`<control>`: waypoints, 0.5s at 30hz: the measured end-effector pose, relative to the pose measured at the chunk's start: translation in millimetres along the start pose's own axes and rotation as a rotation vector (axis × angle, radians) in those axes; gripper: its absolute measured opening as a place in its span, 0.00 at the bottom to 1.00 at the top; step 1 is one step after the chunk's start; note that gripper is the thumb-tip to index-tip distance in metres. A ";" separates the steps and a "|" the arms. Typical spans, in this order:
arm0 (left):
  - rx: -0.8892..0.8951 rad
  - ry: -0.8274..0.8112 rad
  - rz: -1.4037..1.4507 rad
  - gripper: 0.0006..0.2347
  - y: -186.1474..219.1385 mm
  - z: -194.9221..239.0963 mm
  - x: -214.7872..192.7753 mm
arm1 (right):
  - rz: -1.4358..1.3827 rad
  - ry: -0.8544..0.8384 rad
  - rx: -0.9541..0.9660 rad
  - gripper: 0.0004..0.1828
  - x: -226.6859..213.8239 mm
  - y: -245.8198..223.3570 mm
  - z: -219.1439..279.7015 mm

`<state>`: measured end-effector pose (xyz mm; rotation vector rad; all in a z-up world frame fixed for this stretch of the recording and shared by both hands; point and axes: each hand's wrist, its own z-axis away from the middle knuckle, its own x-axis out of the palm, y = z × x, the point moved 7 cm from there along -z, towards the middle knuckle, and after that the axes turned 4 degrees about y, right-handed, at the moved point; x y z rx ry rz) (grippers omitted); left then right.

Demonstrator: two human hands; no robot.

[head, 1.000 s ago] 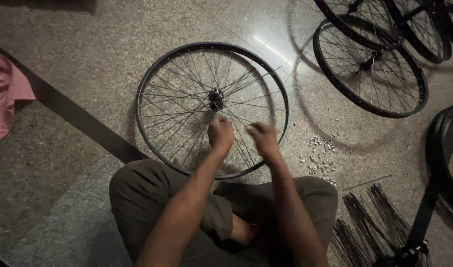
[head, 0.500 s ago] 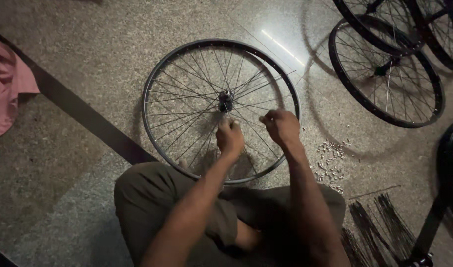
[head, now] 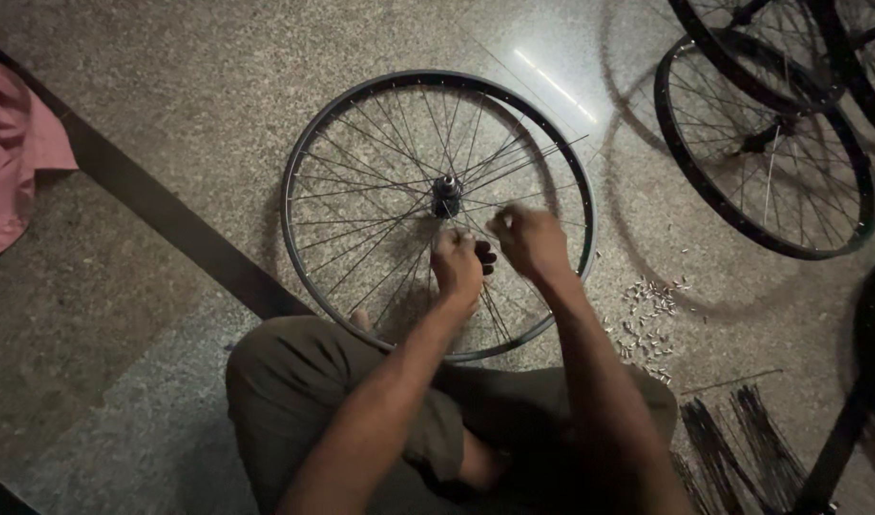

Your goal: The person sits on the floor and installs spokes into a bicycle wheel rim, securing them with small metal nipples. They rotate the wheel to access different sections and continue the process of lacing the spokes.

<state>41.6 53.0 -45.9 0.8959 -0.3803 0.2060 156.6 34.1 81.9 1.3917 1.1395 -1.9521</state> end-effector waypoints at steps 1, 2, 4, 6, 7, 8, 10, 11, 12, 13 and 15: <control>0.017 0.006 -0.004 0.04 1.5 1.1 -1.1 | -0.010 0.117 -0.142 0.14 -6.8 -12.6 -8.7; 0.027 0.026 -0.024 0.03 2.5 2.9 -3.7 | -0.019 0.235 -0.283 0.15 -12.8 -24.8 -15.8; 0.054 0.058 -0.058 0.03 7.3 3.7 -4.0 | 0.076 0.293 -0.466 0.14 -11.8 -41.5 -31.7; 0.052 0.049 -0.048 0.03 11.1 2.3 -2.0 | 0.277 0.162 -0.546 0.08 6.0 -52.5 -47.9; 0.049 0.049 -0.042 0.03 10.6 2.4 -2.3 | 0.315 0.174 -0.576 0.06 9.0 -55.7 -50.1; 0.061 0.067 -0.051 0.03 10.7 1.4 -3.2 | 0.353 0.187 -0.606 0.05 11.1 -58.4 -51.4; 0.079 0.108 -0.072 0.03 7.6 1.0 -5.3 | 0.441 0.193 -0.638 0.05 11.5 -60.6 -50.2; 0.053 0.110 -0.044 0.02 4.6 -0.4 -4.9 | 0.491 0.193 -0.636 0.05 7.5 -60.0 -49.6; 0.027 0.113 -0.016 0.02 1.7 -1.7 -4.6 | 0.540 0.192 -0.634 0.06 1.8 -60.0 -48.7; 0.002 0.118 0.016 0.02 -1.2 -2.5 -4.7 | 0.585 0.128 -0.558 0.06 -2.5 -54.9 -48.6; 0.021 0.093 0.080 0.02 -1.4 -3.0 -4.0 | 0.676 0.000 -0.406 0.09 -12.8 -42.9 -36.7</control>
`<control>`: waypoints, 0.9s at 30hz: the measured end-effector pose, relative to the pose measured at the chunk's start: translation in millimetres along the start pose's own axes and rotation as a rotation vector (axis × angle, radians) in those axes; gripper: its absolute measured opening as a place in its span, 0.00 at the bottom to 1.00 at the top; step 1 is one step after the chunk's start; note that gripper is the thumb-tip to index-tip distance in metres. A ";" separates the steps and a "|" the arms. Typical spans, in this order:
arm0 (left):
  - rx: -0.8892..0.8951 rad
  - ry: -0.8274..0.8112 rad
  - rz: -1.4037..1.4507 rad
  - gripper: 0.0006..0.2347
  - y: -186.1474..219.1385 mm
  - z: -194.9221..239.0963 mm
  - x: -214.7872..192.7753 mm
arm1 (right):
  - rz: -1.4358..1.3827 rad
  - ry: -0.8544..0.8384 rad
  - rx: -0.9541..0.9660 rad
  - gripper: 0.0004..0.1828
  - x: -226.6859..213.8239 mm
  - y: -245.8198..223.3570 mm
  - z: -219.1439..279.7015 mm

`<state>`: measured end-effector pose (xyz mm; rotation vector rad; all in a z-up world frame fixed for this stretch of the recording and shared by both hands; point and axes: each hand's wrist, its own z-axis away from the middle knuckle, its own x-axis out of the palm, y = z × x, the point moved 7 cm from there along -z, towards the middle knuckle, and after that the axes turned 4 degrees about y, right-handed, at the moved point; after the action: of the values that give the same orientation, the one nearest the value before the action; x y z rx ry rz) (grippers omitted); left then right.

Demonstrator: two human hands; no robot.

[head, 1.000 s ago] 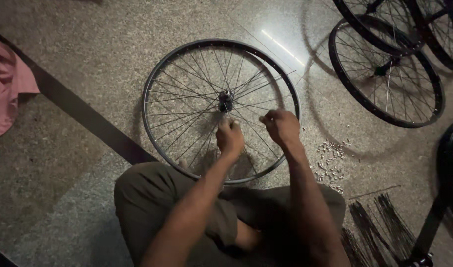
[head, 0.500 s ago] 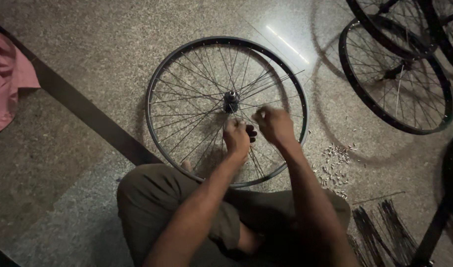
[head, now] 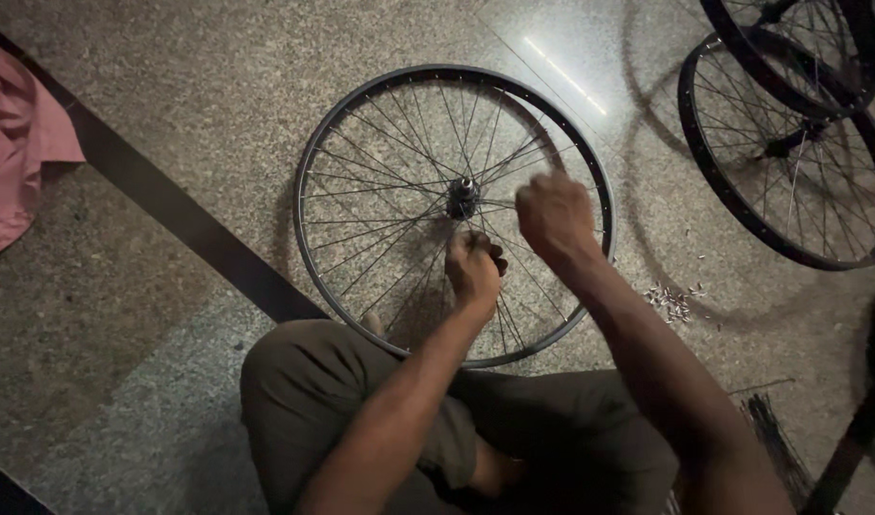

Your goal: The person sits on the floor and installs spokes into a bicycle wheel rim, securing them with small metal nipples. They rotate the wheel to access different sections and continue the process of lacing the spokes.

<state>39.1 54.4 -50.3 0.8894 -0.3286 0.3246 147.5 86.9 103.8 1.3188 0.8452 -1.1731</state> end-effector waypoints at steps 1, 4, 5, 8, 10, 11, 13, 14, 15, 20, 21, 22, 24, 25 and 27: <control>0.007 -0.013 0.034 0.02 0.2 0.6 0.2 | -0.104 -0.008 0.041 0.12 -6.9 2.7 14.4; 0.145 -0.055 -0.117 0.03 9.0 3.0 4.1 | -0.318 -0.240 0.140 0.14 -4.3 -8.4 63.6; 0.133 -0.049 -0.120 0.03 7.7 2.9 4.3 | -0.355 -0.264 0.141 0.15 -3.7 -16.6 76.4; 0.087 -0.037 -0.104 0.05 4.3 0.5 3.8 | -0.476 -0.263 0.172 0.15 1.0 -37.2 103.6; 0.040 -0.037 -0.053 0.05 0.8 -0.5 3.2 | -0.548 -0.197 0.185 0.14 2.9 -38.5 109.3; 0.054 -0.058 -0.023 0.05 1.7 -0.2 4.0 | -0.579 -0.145 0.183 0.14 2.1 -34.8 111.7; 0.080 -0.102 0.041 0.04 4.5 0.4 5.3 | -0.533 -0.152 0.211 0.14 7.4 -21.7 114.0; 0.079 -0.098 0.004 0.04 4.1 0.3 5.4 | -0.456 -0.209 0.243 0.14 13.9 -10.5 110.3; 0.079 -0.094 -0.032 0.04 4.3 -0.2 4.4 | -0.379 -0.267 0.274 0.15 19.6 1.6 106.8; 0.010 -0.145 -0.045 0.06 3.4 -1.5 10.7 | -0.556 -0.041 0.433 0.12 11.0 70.3 92.4; -0.006 -0.148 -0.067 0.07 3.8 -3.4 10.8 | -0.689 0.018 0.498 0.14 12.0 85.0 96.9; -0.028 -0.151 -0.090 0.07 1.7 -2.3 8.7 | -0.750 0.197 0.470 0.11 4.6 98.5 107.9; 0.032 -0.143 -0.347 0.05 2.6 -1.2 5.0 | -0.854 0.563 0.404 0.11 -1.8 116.3 145.0; 0.064 -0.139 -0.473 0.05 3.6 -0.5 3.7 | -0.810 0.478 0.499 0.09 18.7 116.8 159.6; 0.384 -0.119 -0.868 0.09 22.2 3.6 7.6 | -0.720 0.311 0.687 0.09 64.6 113.5 196.6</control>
<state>36.4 65.6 -29.5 1.3417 0.0367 -0.4868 241.4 -129.5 95.6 1.8542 1.2674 -1.9713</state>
